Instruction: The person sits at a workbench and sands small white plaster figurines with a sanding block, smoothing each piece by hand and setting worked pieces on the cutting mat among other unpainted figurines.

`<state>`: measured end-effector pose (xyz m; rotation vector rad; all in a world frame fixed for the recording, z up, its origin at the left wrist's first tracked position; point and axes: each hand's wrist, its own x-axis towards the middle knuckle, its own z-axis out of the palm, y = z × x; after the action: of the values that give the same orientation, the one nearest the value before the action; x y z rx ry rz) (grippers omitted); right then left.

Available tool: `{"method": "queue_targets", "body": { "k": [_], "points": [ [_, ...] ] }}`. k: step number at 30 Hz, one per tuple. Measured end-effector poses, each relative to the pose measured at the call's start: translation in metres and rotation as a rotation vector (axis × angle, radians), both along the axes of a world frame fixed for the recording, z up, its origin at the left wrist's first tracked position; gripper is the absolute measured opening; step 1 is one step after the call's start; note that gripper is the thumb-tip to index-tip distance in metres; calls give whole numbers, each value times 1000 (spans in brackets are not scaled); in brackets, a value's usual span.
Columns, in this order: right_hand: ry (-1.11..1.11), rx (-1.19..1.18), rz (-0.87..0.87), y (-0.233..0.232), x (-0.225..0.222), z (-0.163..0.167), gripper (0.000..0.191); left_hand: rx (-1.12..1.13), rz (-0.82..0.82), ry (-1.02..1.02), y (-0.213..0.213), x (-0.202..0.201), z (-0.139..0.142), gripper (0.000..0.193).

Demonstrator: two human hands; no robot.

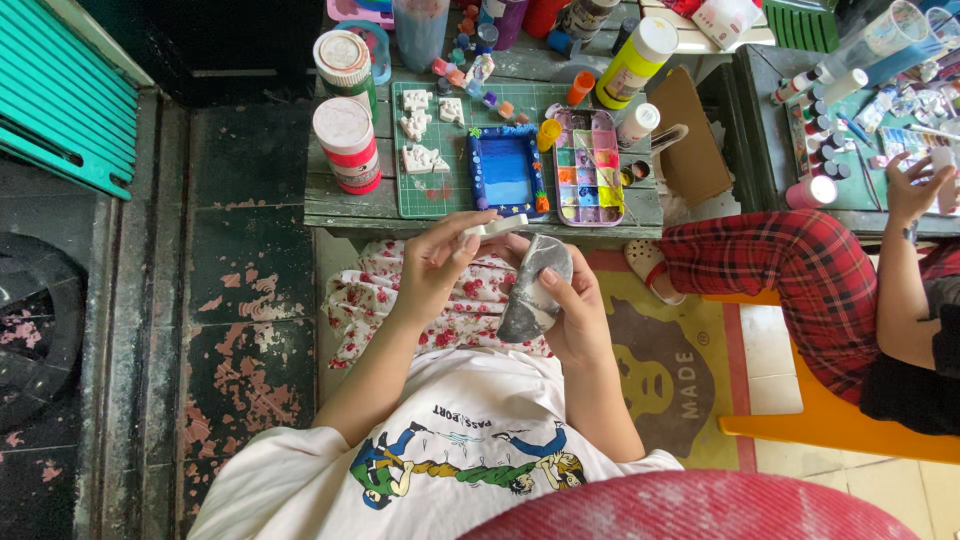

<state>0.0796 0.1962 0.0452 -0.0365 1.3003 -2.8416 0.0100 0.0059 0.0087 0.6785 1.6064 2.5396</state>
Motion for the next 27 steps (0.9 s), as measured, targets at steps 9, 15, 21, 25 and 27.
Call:
{"method": "queue_targets", "body": {
  "k": [9,15,21,25,27],
  "points": [
    [417,1049,-685,-3,-3,16,23,-76,54,61,2,12,27,37],
    [691,1441,-731,-26,-9,40,35,-334,225,160,3,18,41,40],
    [684,1355,-772,-33,-12,40,34,-347,223,185,1,16,46,45],
    [580,1276,-712,-31,-10,35,31,-393,257,179,1,17,47,44],
    [499,1223,-725,-30,-8,34,28,-481,307,149,2,18,47,43]
  ]
}}
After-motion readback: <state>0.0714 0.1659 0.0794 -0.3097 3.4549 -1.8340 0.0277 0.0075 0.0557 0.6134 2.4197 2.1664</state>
